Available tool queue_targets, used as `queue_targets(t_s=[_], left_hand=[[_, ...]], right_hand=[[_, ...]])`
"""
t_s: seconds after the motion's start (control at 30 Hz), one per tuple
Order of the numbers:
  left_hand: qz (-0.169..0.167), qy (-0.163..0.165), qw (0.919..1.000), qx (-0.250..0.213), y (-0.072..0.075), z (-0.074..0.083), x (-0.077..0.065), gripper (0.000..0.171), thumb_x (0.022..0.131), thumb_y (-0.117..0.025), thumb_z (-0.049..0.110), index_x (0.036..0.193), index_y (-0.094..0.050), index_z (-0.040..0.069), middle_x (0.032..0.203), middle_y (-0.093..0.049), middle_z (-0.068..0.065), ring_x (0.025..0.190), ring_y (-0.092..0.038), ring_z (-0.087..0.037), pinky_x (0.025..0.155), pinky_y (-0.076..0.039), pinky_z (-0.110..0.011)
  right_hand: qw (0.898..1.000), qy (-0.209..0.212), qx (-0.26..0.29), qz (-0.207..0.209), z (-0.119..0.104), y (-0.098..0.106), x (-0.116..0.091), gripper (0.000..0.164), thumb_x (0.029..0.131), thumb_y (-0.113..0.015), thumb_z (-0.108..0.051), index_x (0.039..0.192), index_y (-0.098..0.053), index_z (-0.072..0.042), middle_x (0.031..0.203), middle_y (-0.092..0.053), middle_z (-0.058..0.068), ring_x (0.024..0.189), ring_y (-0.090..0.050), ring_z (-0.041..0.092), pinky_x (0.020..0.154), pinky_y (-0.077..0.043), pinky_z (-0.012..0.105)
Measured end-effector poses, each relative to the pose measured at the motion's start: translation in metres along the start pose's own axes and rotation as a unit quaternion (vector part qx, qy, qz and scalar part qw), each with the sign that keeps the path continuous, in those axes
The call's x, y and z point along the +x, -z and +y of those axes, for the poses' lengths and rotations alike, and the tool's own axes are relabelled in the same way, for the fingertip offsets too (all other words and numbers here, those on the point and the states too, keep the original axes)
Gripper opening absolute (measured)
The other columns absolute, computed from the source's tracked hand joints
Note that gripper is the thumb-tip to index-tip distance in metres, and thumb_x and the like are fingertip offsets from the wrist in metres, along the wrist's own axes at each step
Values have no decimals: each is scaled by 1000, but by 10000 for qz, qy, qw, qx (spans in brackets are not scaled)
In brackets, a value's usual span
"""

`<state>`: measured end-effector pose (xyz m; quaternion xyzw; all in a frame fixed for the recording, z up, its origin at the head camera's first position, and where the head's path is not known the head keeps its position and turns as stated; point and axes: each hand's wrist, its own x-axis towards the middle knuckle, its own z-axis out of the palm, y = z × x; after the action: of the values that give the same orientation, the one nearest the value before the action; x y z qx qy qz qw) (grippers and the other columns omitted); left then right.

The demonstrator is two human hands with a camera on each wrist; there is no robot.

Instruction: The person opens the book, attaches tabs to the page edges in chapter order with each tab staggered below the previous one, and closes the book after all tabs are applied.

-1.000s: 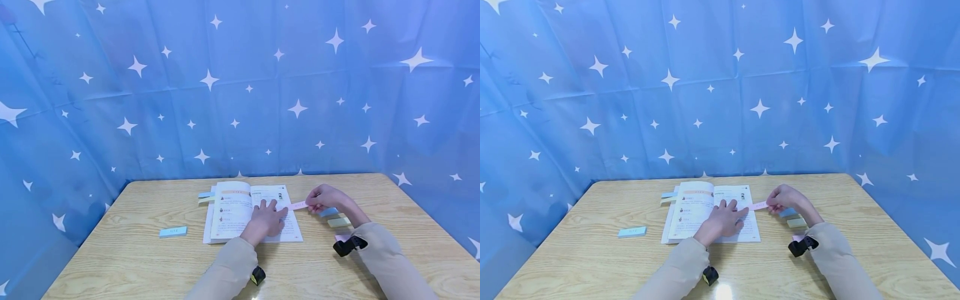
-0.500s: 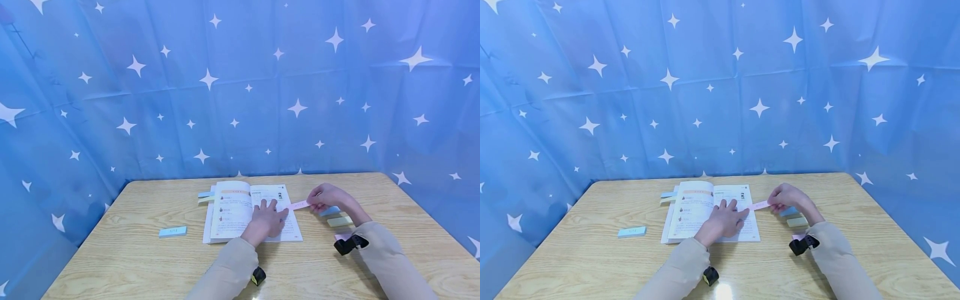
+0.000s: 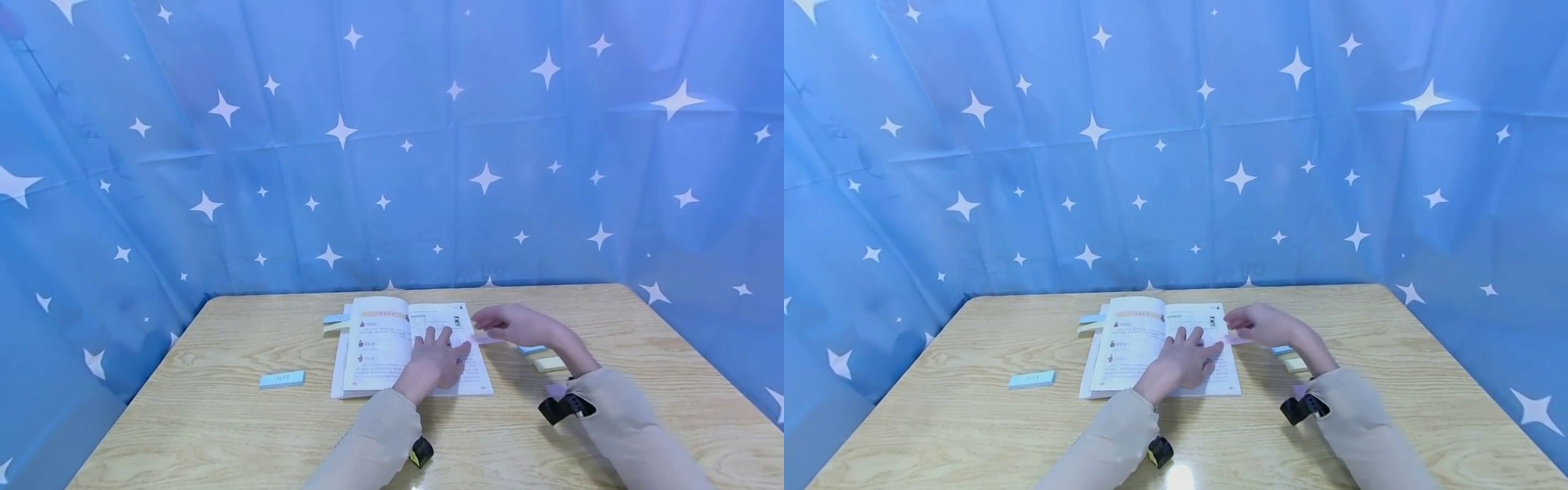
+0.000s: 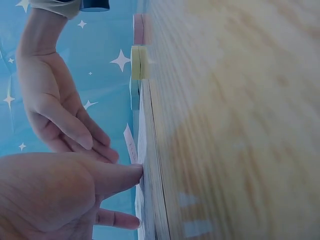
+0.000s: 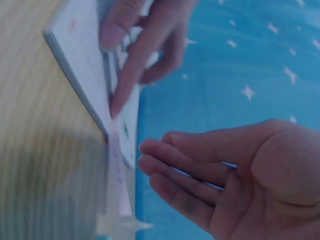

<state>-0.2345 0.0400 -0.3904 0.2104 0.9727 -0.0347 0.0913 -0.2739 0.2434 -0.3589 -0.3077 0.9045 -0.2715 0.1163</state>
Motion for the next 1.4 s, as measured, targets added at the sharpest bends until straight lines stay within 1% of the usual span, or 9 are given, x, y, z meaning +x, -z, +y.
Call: queue_targets(t_s=[0.23, 0.3, 0.4, 0.63, 0.77, 0.93, 1.13, 1.27, 1.4], left_hand=[[15, -17, 10000, -60, -1, -2, 0, 48, 106, -46, 43, 154, -37, 47, 158, -31, 5, 144, -29, -26, 115, -32, -45], [11, -25, 10000, -60, 0, -3, 0, 49, 106, -46, 42, 154, -37, 48, 157, -32, 5, 143, -30, -26, 115, -32, -44], [32, -45, 10000, -37, 0, -3, -1, 49, 106, -47, 42, 154, -36, 48, 158, -32, 4, 143, -30, -26, 114, -33, -45], [19, -8, 10000, -61, 2, -3, 0, 49, 106, -47, 42, 154, -36, 48, 158, -32, 4, 144, -30, -26, 114, -33, -44], [-30, -24, 10000, -83, 1, -3, 0, 48, 107, -46, 42, 154, -38, 48, 159, -30, 4, 146, -29, -26, 115, -32, -45], [-43, -31, 10000, -68, 0, -2, 2, 48, 107, -45, 42, 154, -37, 47, 160, -29, 4, 146, -29, -26, 115, -32, -45], [-45, -12, 9999, -100, 1, -1, 2, 49, 107, -46, 41, 154, -37, 47, 159, -29, 3, 146, -28, -26, 115, -32, -44], [-66, 32, 9998, -168, 2, -1, 0, 49, 107, -46, 41, 154, -36, 47, 160, -29, 3, 146, -27, -26, 116, -31, -45], [-101, 13, 9996, -259, 2, -2, 0, 49, 107, -46, 41, 154, -37, 47, 160, -29, 3, 147, -27, -27, 116, -31, -45]], right_hand=[[9959, 601, -513, -452, -8, -10, 6, 35, 101, -55, -2, 133, -59, 12, 136, -57, 29, 118, -61, 43, 96, -51, 51], [9947, 609, -606, -573, -9, -12, 6, 37, 100, -54, 1, 135, -57, 12, 137, -58, 27, 120, -60, 43, 98, -50, 53], [9938, 519, -685, -707, -11, -15, 7, 42, 98, -51, 6, 139, -51, 14, 132, -62, 25, 121, -59, 43, 100, -48, 54], [9938, 162, -731, -822, -16, -15, 5, 48, 91, -46, 11, 139, -51, 14, 134, -60, 26, 129, -51, 45, 105, -43, 56], [9932, -28, -797, -850, -17, -12, 3, 46, 93, -47, 11, 138, -53, 13, 135, -60, 24, 133, -46, 47, 108, -39, 57], [9921, -213, -840, -903, -19, -11, 1, 46, 93, -47, 10, 139, -53, 11, 136, -59, 24, 132, -48, 46, 107, -40, 56], [9902, -322, -1010, -909, -21, -13, 0, 45, 94, -47, 9, 139, -55, 8, 139, -55, 27, 132, -48, 46, 102, -46, 51], [9892, -375, -1121, -870, -21, -15, 1, 43, 97, -48, 6, 139, -56, 5, 141, -53, 28, 132, -50, 43, 91, -48, 42], [9893, -457, -1092, -850, -21, -14, 1, 46, 95, -46, 8, 140, -56, 6, 144, -51, 29, 132, -48, 45, 103, -45, 50]])
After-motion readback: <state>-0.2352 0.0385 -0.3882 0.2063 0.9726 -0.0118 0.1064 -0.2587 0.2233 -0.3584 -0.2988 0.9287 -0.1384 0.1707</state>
